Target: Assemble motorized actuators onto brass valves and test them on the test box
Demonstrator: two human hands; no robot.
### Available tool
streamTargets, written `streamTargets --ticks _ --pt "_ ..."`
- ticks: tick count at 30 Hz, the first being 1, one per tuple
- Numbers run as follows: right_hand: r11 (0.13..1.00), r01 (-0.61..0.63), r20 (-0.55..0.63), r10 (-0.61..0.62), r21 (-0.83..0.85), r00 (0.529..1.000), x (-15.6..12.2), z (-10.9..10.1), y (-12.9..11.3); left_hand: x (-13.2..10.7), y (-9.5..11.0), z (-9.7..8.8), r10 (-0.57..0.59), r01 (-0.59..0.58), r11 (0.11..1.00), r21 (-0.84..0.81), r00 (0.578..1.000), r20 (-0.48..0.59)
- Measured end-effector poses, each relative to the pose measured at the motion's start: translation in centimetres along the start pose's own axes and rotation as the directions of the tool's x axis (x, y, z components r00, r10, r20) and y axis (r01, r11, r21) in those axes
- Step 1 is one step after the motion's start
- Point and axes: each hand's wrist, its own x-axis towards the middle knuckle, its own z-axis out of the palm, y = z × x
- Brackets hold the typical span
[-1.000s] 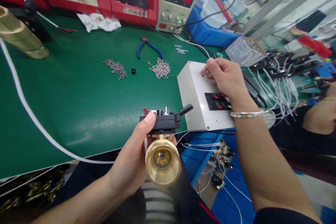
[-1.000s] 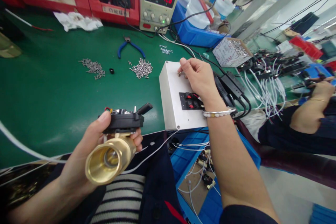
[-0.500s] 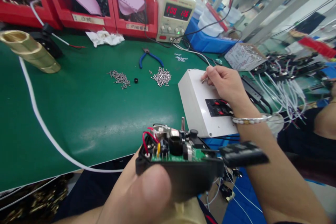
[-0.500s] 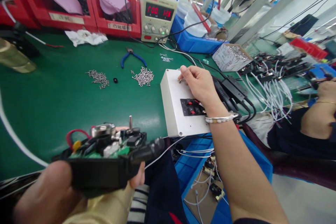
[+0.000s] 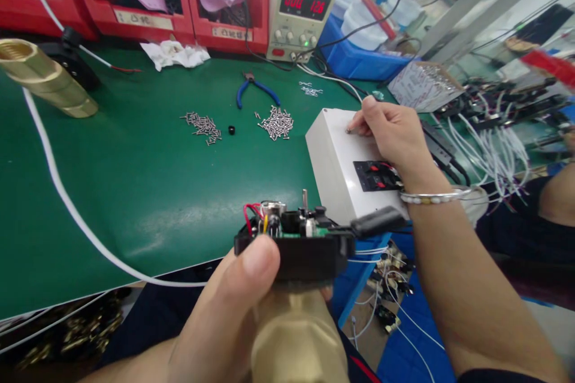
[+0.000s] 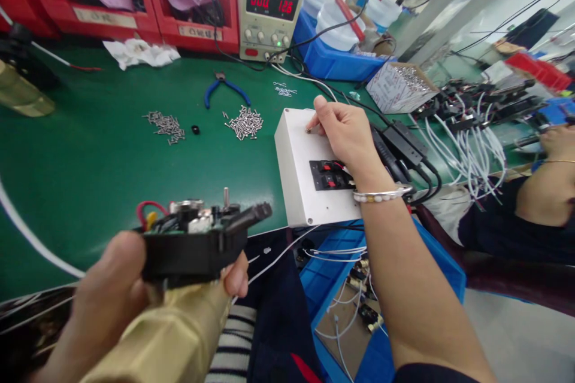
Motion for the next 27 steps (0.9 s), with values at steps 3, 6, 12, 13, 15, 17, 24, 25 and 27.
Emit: streamTargets --ticks 3,6,12,13,15,17,24,25,27 --pt "1.000 0.012 0.016 -0.012 0.008 1.000 0.0 -0.1 -0.1 -0.5 -0.3 0.2 -0.019 0.019 0.999 -0.031 0.999 -0.027" --pt "1.000 -0.019 0.036 0.019 0.001 0.999 0.1 -0.1 0.1 0.1 -0.8 0.3 -0.030 0.023 0.997 -0.074 0.995 -0.100" --pt "1.000 -0.021 0.054 0.021 -0.001 0.998 0.1 0.0 0.3 0.6 -0.8 0.2 -0.023 0.013 0.998 -0.054 0.984 -0.175" --pt "1.000 -0.023 0.057 0.023 0.001 0.998 0.1 -0.1 0.2 0.6 -0.8 0.2 -0.018 0.009 0.998 -0.057 0.985 -0.171" --pt "1.000 -0.031 0.064 0.031 0.001 0.997 0.1 -0.1 0.1 0.6 -0.7 0.3 -0.011 0.000 0.998 -0.066 0.988 -0.157" --pt "0.999 -0.043 0.068 0.043 0.005 0.997 0.0 0.0 0.0 0.5 -0.7 0.4 -0.012 0.001 0.998 -0.069 0.987 -0.158" --pt "0.998 -0.047 0.098 0.050 -0.029 0.994 -0.2 -0.1 -0.6 0.3 -0.6 0.7 -0.014 0.004 0.998 -0.067 0.988 -0.156" --pt "0.998 -0.045 0.103 0.049 -0.039 0.993 -0.2 -0.1 -0.7 0.2 -0.5 0.7 -0.015 0.005 0.998 -0.064 0.987 -0.163" --pt "0.998 -0.040 0.105 0.045 -0.048 0.994 -0.1 -0.1 -0.7 0.1 -0.4 0.9 -0.015 0.003 0.998 -0.063 0.983 -0.181"
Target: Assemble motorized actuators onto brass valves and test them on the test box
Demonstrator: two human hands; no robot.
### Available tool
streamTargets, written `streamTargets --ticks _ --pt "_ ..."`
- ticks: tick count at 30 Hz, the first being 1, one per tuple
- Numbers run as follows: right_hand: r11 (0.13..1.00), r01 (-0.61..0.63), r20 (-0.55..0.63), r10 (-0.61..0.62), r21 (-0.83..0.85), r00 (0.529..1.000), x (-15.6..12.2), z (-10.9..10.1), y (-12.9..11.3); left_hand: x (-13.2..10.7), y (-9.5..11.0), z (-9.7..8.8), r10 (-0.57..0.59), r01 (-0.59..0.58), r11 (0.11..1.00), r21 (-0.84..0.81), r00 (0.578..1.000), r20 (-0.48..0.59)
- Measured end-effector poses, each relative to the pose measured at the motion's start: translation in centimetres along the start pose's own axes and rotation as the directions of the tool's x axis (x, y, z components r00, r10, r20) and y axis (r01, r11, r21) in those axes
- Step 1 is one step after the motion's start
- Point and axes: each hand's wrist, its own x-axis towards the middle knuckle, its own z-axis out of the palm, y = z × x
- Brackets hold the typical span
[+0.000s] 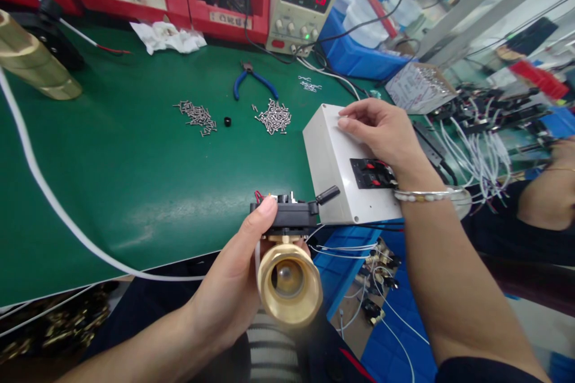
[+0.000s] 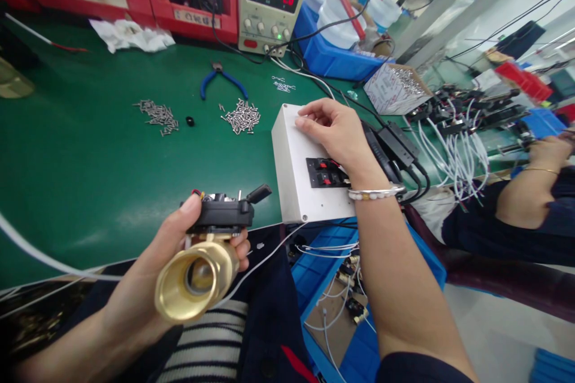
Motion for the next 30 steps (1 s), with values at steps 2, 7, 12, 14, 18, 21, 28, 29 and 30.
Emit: streamTargets --ticks 2,7,12,14,18,21,28,29,30 --pt "1.000 0.004 -0.003 -0.004 0.004 1.000 0.20 0.05 0.05 -0.11 0.04 0.12 0.001 -0.001 1.000 -0.002 1.000 -0.007" --pt "1.000 0.012 -0.010 -0.011 0.026 1.000 0.55 0.16 0.41 -0.10 -0.06 0.13 0.016 -0.016 1.000 -0.009 1.000 0.020" --pt "1.000 0.009 -0.026 -0.008 0.022 1.000 0.37 0.10 0.64 -0.15 0.00 0.08 0.027 -0.027 1.000 0.016 1.000 0.015" --pt "1.000 0.013 -0.031 -0.013 0.013 0.999 0.30 0.08 0.65 -0.20 0.08 0.05 0.014 -0.014 0.999 0.029 1.000 0.013" --pt "1.000 0.015 -0.037 -0.015 0.002 0.999 0.24 0.05 0.64 -0.22 0.14 -0.04 0.007 -0.007 1.000 0.030 1.000 0.015" --pt "1.000 0.015 -0.043 -0.016 -0.008 0.999 0.19 0.03 0.56 -0.17 0.10 -0.10 0.005 -0.006 1.000 0.022 1.000 0.027" --pt "1.000 0.019 -0.047 -0.019 -0.012 0.999 0.16 0.05 0.38 -0.26 0.09 -0.04 -0.012 0.012 1.000 0.002 1.000 0.022" --pt "1.000 0.020 -0.048 -0.020 -0.009 0.999 0.17 0.05 0.39 -0.28 0.09 -0.05 -0.016 0.016 1.000 0.002 1.000 0.023" --pt "1.000 0.019 -0.048 -0.020 -0.008 0.999 0.18 0.06 0.41 -0.28 0.09 -0.07 -0.019 0.019 1.000 0.007 1.000 0.025"
